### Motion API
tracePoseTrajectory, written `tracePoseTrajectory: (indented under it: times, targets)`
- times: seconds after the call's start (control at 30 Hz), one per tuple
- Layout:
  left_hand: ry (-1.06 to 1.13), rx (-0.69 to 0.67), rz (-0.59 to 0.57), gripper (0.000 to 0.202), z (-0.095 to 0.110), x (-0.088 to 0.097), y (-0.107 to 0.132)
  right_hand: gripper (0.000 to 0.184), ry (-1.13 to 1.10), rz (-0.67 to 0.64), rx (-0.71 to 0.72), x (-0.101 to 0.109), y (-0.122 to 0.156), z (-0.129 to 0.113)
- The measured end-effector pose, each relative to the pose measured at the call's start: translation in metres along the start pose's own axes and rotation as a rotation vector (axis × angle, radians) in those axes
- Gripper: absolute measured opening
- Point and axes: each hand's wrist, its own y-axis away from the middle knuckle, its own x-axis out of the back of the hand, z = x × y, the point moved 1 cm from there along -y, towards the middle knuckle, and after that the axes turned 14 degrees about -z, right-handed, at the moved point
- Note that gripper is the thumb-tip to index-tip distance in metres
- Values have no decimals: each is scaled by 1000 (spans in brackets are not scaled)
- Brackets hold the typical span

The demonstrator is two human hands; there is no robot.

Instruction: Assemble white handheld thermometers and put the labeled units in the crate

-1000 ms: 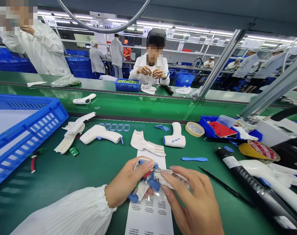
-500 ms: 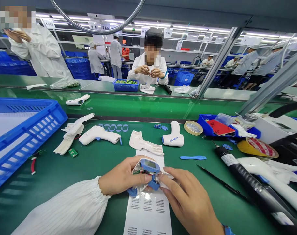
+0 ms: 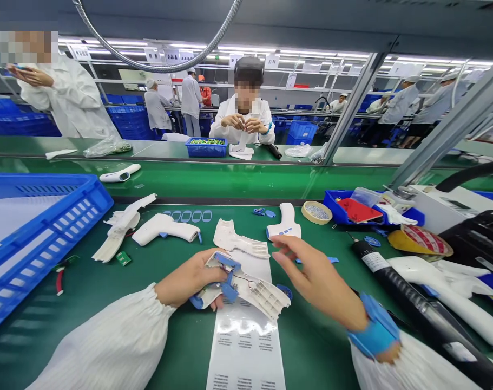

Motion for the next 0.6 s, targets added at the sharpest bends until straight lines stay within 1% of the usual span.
tracePoseTrajectory:
  times: [0.1,0.2,0.27,0.3,0.33,0.4,0.43,0.47,0.5,0.53,0.57,0.6]
  targets:
    - [17,-52,-43,17,-7,1,-4,36,104,-113,117,-16,-32,10]
    - [29,-76,-65,19,-11,-2,-8,35,114,-141,184,-34,-48,14]
    - [37,-76,-61,21,-11,-4,-8,30,106,-110,192,-37,-48,14]
    - [44,-75,-53,21,-11,-5,-8,29,99,-79,183,-34,-45,14]
    - [53,-76,-40,21,-11,-6,-8,30,98,-36,165,-29,-40,13]
    - [75,-78,-4,20,-10,-8,-8,32,52,94,85,-14,-24,10]
    - [89,-80,17,20,-10,-9,-8,33,-12,165,30,-6,-14,9]
    - [108,-86,37,20,-9,-10,-8,32,-129,226,-27,2,-3,8]
    - [136,-94,49,21,-9,-11,-7,32,-290,246,-62,8,8,6]
    - [168,-108,57,20,-8,-12,-7,30,-479,203,-69,11,19,4]
    - [202,-134,69,20,-7,-13,-7,29,-671,108,-65,12,29,2]
    - [238,-174,88,19,-6,-14,-7,29,-838,-15,-63,10,37,0]
